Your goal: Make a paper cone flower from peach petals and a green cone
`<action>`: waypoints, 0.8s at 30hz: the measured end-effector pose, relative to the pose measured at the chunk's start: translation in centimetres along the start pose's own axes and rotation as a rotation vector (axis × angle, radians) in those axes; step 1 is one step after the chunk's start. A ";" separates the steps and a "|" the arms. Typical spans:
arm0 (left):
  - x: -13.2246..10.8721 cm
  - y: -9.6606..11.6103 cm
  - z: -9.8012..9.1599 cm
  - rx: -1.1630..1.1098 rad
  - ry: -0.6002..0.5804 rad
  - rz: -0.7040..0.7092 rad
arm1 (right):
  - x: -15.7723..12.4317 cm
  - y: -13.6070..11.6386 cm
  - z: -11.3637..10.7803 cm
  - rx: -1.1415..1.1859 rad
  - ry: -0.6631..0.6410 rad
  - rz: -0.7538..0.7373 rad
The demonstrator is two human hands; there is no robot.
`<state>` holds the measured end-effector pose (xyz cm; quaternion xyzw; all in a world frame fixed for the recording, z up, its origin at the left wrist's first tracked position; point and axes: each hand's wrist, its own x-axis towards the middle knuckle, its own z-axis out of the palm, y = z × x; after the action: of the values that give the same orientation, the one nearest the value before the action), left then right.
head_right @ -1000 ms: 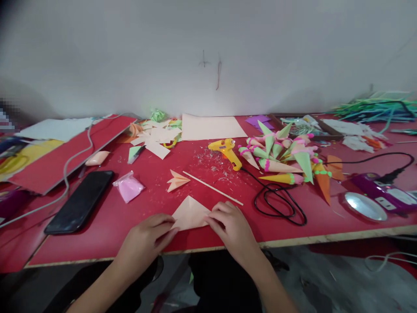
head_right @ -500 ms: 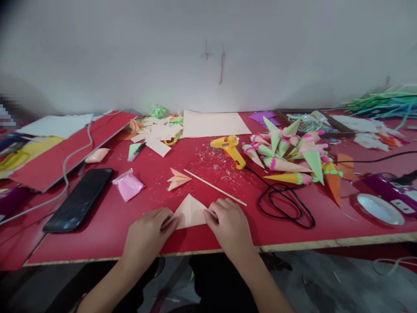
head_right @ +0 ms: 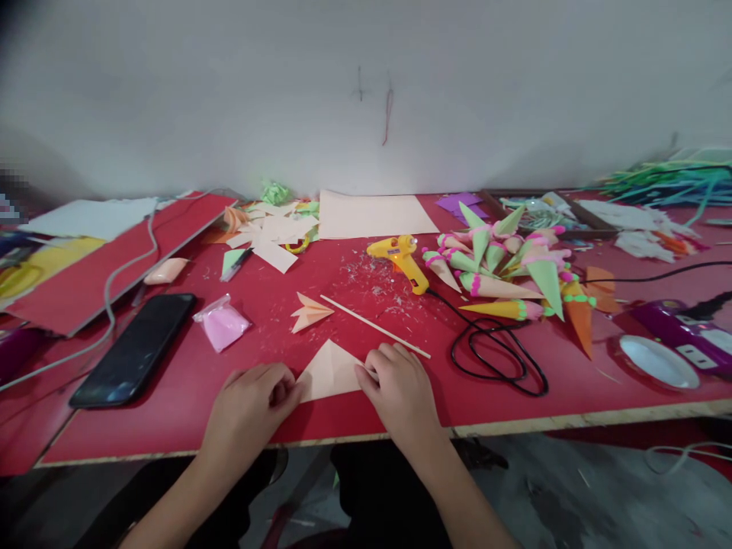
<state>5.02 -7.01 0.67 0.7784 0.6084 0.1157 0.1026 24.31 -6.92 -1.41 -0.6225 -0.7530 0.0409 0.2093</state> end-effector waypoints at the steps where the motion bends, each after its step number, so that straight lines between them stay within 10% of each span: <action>1: -0.1 -0.1 0.0 -0.014 -0.002 -0.002 | 0.0 0.0 0.0 0.001 -0.001 -0.001; 15: -0.9 -2.8 -0.3 -0.158 -0.028 0.543 | -1.0 1.6 -2.6 0.475 -0.244 -0.176; 24: -1.0 -2.7 0.2 -0.177 0.094 0.532 | -1.2 2.0 -2.8 0.511 -0.233 -0.098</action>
<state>2.34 -7.31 -0.39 0.8925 0.3744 0.2271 0.1082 27.28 -8.15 0.17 -0.5034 -0.7665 0.2904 0.2732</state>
